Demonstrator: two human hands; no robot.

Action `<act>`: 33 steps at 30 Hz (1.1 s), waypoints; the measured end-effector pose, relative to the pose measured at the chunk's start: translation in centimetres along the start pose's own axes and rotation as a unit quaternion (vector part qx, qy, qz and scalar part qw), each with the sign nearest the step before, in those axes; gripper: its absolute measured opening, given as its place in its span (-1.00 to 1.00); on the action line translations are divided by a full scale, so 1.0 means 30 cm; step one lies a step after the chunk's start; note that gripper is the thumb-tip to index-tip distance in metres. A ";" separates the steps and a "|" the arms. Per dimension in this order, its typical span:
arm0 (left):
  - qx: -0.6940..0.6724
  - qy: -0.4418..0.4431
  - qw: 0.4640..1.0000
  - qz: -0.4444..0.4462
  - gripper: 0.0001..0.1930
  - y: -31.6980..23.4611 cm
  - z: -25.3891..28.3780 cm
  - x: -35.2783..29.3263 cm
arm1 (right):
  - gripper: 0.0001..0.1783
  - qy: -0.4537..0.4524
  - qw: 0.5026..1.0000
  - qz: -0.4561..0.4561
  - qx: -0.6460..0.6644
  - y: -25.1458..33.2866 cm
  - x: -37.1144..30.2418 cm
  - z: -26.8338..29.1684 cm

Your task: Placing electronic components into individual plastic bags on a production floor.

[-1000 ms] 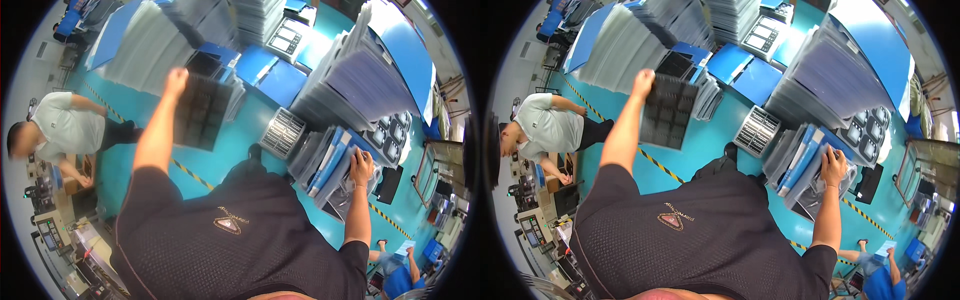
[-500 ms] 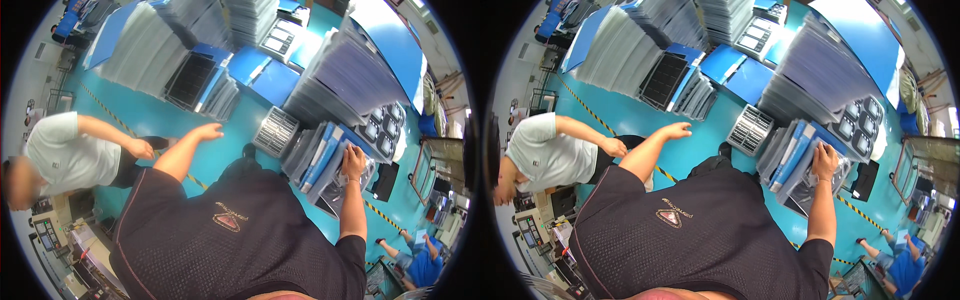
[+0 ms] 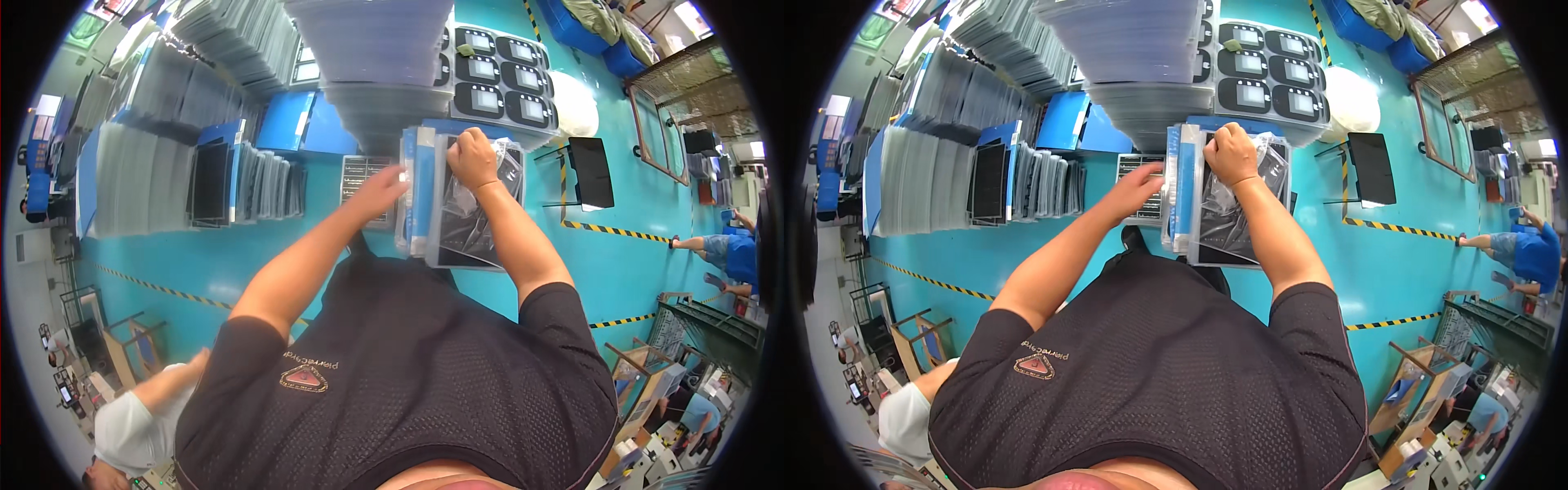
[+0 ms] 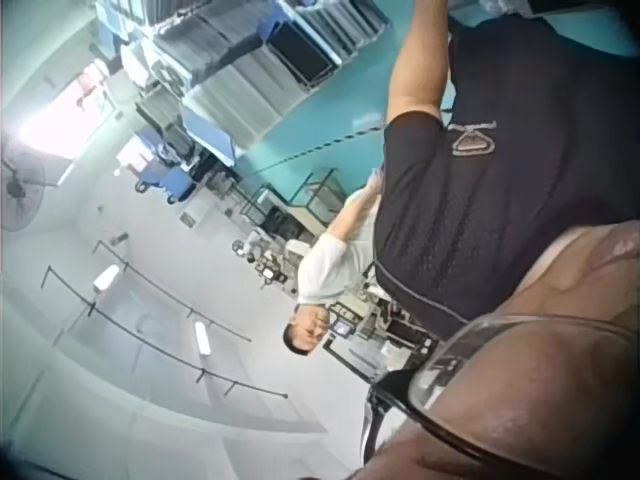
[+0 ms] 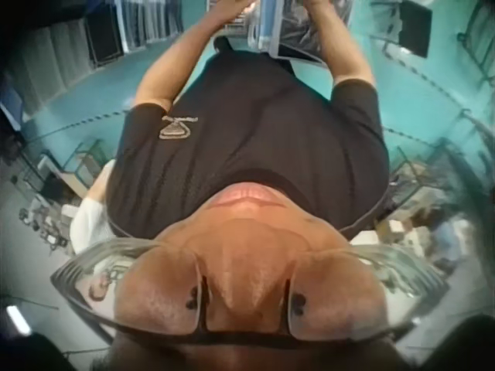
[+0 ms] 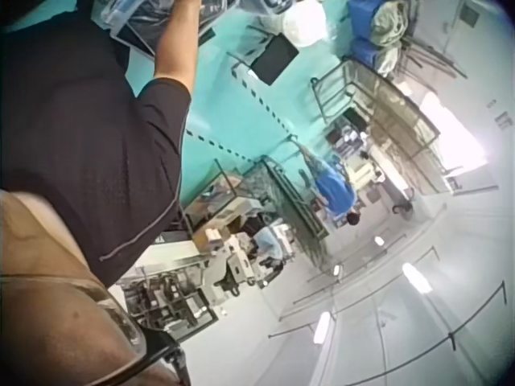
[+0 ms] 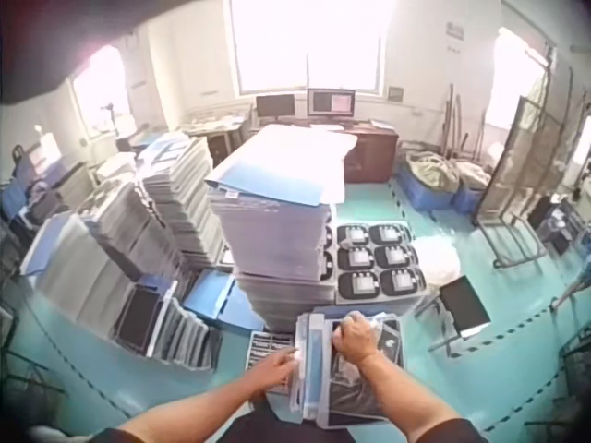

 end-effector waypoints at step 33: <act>-0.007 -0.520 0.849 0.095 -0.64 0.687 1.007 -0.685 | -0.45 0.281 0.953 -0.002 -0.118 -0.017 -0.074 -0.059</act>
Point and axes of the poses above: each hand's wrist, its own x-axis towards the middle knuckle, its own z-axis out of the back of the hand, y = z × x, the point moved 3 cm from there along x, towards the middle knuckle, and after that the axes turned 9 degrees about z, right-handed, at the moved point
